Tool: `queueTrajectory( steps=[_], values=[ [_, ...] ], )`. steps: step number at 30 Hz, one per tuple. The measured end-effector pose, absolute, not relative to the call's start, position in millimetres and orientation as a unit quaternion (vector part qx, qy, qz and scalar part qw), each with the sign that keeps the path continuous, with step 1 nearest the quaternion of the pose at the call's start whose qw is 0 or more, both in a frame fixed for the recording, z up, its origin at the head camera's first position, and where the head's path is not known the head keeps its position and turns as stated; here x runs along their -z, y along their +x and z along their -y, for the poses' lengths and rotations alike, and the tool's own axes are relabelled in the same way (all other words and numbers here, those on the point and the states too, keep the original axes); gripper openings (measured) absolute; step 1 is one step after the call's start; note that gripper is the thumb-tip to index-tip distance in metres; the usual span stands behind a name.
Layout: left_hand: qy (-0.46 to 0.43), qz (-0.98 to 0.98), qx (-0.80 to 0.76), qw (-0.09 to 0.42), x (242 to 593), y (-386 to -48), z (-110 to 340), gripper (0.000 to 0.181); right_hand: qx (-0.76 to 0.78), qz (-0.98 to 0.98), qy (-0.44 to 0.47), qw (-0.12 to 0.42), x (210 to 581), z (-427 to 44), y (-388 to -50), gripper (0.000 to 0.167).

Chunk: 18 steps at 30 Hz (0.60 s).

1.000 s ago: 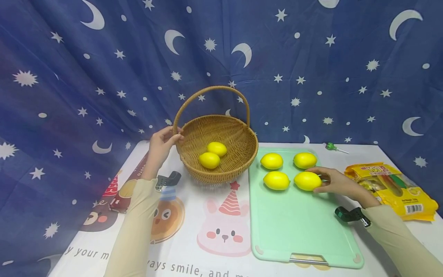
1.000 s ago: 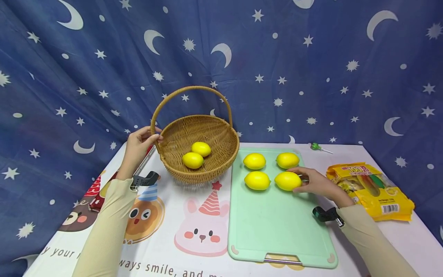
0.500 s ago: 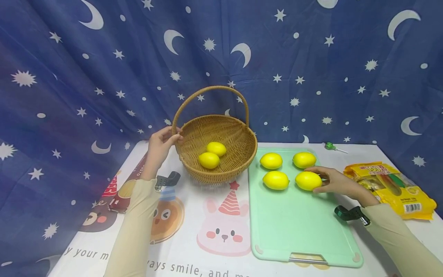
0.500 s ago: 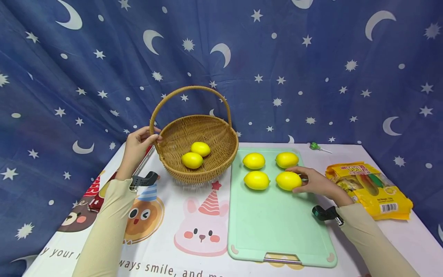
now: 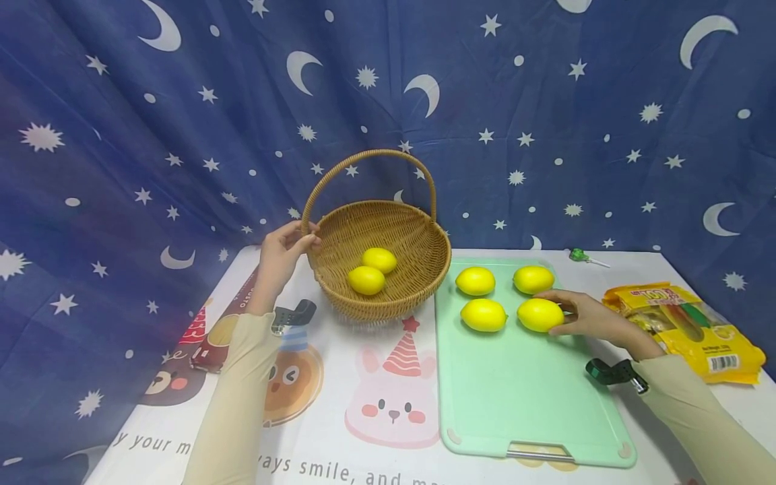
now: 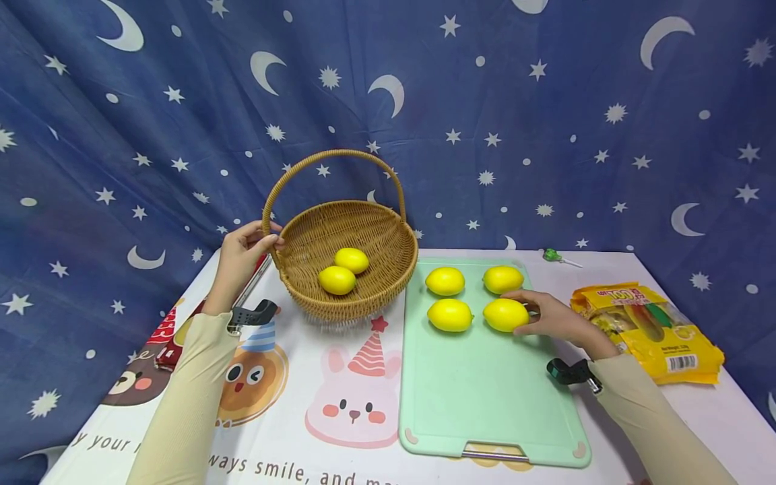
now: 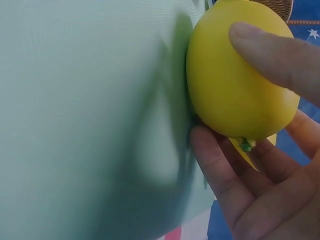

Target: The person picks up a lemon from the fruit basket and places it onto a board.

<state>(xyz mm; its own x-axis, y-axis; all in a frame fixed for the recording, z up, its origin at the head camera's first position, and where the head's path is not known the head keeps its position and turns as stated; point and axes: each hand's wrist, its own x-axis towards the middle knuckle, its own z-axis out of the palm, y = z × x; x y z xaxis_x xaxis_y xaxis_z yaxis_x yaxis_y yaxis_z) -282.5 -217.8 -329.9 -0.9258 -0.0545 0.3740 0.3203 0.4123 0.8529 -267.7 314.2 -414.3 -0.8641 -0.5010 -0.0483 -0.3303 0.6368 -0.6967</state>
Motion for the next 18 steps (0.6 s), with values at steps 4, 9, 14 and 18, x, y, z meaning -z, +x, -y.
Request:
queueTrajectory(
  steps=[4,9,14,18],
  values=[
    [-0.079,0.825,0.530,0.177,332.3,-284.6,218.9,0.028,0.351,-0.901,-0.227,0.118,414.1,-312.1,-267.9,0.067],
    [-0.080,0.821,0.540,0.171,319.3,-271.7,211.9,0.025,0.346,-0.903,-0.226,0.115,414.5,-310.5,-268.4,0.066],
    [-0.078,0.821,0.540,0.167,313.4,-266.5,208.9,0.026,0.350,-0.900,-0.230,0.119,414.8,-311.9,-269.2,0.067],
    [-0.079,0.822,0.539,0.167,312.4,-265.8,208.1,0.026,0.356,-0.895,-0.240,0.124,415.2,-313.8,-270.3,0.064]
  ],
)
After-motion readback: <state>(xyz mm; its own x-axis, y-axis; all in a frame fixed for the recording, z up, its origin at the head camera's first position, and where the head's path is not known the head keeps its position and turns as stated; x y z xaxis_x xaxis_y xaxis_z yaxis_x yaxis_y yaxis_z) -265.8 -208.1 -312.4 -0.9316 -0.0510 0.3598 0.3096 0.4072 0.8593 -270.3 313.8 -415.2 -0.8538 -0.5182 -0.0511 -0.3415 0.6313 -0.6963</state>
